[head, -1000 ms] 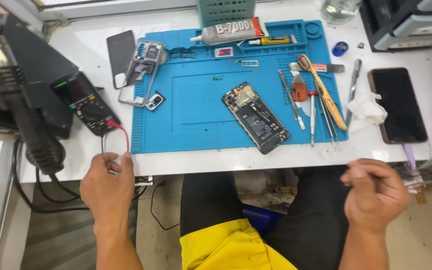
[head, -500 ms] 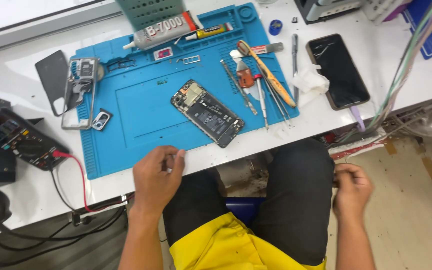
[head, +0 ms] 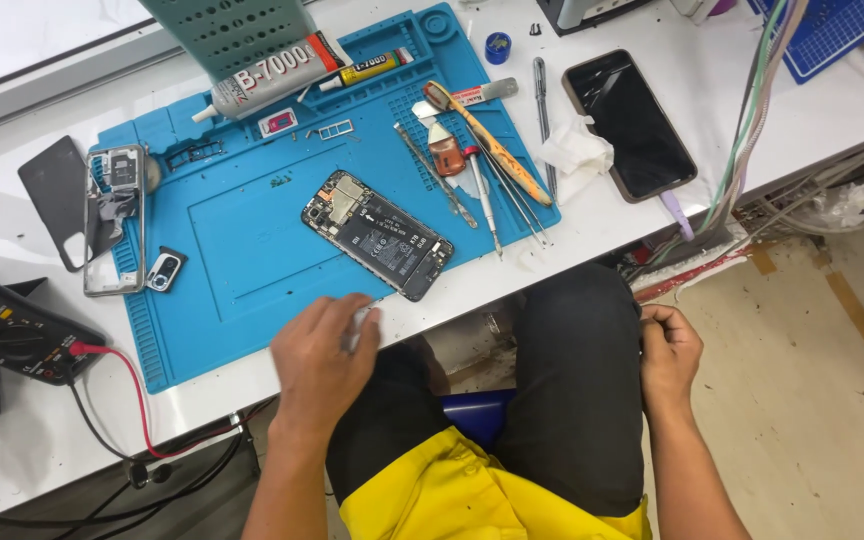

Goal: Technician disassembling a mobile phone, connecting internal components, and testing with a multimeter.

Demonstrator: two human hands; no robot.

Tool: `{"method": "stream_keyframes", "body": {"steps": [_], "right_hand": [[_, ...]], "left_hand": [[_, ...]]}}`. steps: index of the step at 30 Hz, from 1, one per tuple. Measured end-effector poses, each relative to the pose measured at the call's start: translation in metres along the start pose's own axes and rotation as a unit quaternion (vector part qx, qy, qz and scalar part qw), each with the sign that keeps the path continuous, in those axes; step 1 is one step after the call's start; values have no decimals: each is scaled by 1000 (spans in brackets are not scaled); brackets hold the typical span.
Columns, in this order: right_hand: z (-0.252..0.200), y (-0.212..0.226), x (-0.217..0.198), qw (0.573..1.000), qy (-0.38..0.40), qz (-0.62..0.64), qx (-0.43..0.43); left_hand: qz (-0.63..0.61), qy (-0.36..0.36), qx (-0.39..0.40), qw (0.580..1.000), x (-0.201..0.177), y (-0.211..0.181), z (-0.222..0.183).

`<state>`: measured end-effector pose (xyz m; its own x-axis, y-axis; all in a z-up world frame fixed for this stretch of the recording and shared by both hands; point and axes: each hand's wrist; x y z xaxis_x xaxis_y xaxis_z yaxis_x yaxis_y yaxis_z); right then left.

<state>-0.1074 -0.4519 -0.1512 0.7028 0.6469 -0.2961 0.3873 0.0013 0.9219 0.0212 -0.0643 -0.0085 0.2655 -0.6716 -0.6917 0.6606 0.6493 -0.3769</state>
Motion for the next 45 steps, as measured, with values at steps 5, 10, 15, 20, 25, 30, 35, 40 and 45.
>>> {"method": "stream_keyframes", "body": {"steps": [5,10,15,20,25,30,35,40,45], "right_hand": [[-2,32,3,999,-4,13,-33],[1,46,5,998,8,23,-66],[1,38,6,999,12,16,-51],[11,24,4,998,4,28,-54],[15,33,5,998,7,28,-61],[26,28,1,997,-8,39,-66],[33,40,-1,995,-31,27,-95],[54,42,-3,989,-51,9,-136],[79,36,-10,981,-72,-13,-180]], "left_hand": [[30,121,91,988,9,-26,42],[52,187,110,975,26,-25,61],[71,184,139,971,36,-15,59],[129,151,204,959,47,-8,51],[124,96,213,964,58,-6,44],[121,101,235,959,59,-7,46],[128,118,236,956,57,-9,48],[121,106,227,961,54,-14,48],[98,86,209,969,49,-18,48]]}}
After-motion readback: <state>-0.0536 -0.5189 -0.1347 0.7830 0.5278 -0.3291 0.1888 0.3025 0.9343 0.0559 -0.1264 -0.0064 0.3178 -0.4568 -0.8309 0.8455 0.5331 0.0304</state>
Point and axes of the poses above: each hand's wrist, its own z-axis towards the middle knuckle, its own x-axis out of the palm, y = z × x, and after that the axes turned 10 degrees about x, right-handed
